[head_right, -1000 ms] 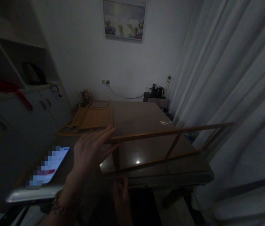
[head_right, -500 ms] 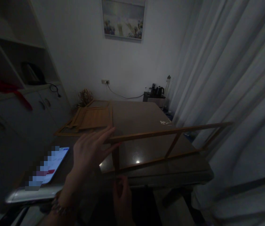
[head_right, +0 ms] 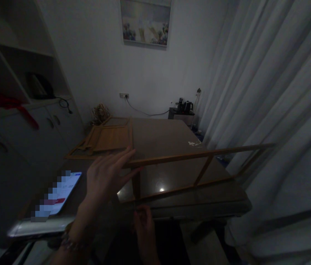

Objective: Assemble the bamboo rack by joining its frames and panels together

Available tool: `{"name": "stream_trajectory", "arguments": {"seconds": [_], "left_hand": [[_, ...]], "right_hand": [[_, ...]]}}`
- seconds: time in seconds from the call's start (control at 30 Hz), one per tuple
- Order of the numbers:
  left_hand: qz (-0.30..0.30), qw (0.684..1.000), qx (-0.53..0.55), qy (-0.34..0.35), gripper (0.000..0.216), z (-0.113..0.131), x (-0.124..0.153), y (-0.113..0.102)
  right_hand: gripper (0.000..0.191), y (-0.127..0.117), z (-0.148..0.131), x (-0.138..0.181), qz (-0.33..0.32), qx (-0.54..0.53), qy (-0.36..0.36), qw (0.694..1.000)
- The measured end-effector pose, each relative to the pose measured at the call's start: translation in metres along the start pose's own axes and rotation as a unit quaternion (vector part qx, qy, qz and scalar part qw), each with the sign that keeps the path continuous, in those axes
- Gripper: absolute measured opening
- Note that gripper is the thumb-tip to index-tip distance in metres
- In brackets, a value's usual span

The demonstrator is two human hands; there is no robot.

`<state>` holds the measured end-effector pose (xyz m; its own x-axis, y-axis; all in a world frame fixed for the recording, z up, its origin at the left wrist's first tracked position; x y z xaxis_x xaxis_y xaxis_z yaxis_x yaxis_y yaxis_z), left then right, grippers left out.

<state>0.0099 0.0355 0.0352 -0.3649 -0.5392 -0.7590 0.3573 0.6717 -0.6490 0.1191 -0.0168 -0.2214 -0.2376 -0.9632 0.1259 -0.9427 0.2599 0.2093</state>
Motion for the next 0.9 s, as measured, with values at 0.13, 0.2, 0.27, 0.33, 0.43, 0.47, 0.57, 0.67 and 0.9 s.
{"name": "stream_trajectory", "arguments": {"seconds": [0.13,0.2,0.27,0.33,0.43,0.47,0.57,0.67,0.9], "left_hand": [[0.005,1.0,-0.002,0.004,0.046,0.0,0.0,-0.001],[0.004,1.0,-0.003,0.005,0.046,0.0,0.0,0.0],[0.002,1.0,-0.004,0.002,0.046,0.0,0.001,0.001],[-0.002,1.0,-0.005,-0.002,0.046,-0.001,0.001,0.002],[-0.003,1.0,-0.006,0.0,0.046,-0.001,0.001,0.002],[-0.002,1.0,-0.007,0.002,0.046,0.0,0.001,0.002],[0.004,1.0,-0.012,0.005,0.046,0.001,0.0,-0.001],[0.007,1.0,-0.016,0.005,0.047,0.002,0.0,-0.001],[0.001,1.0,-0.004,-0.002,0.046,0.001,0.001,0.001]], "right_hand": [[0.043,0.005,0.006,-0.002,-0.014,-0.08,0.041,0.996],[0.044,0.007,0.011,-0.003,-0.011,-0.126,0.056,0.99],[0.046,0.006,0.016,-0.003,0.006,-0.163,0.068,0.984],[0.046,0.006,0.019,-0.003,0.02,-0.178,0.075,0.981],[0.04,0.006,0.021,0.0,0.015,-0.148,0.079,0.986],[0.038,0.006,0.021,0.0,0.009,-0.125,0.074,0.989],[0.031,0.005,0.019,0.003,0.003,-0.036,0.033,0.999],[0.026,0.001,0.014,0.006,0.018,0.059,-0.034,0.998],[0.021,-0.01,0.004,-0.001,0.02,0.172,-0.139,0.975]]}}
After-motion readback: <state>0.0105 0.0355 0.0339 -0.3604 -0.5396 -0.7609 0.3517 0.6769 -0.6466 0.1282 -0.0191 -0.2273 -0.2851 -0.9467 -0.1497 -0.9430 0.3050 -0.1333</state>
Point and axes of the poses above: each hand's wrist, its own x-axis away from the middle knuckle, its own y-axis out of the palm, z = x × y, the point moved 6 cm from there along -x, towards the middle knuckle, and after that the axes turned 3 degrees about y, right-handed, at the moved point
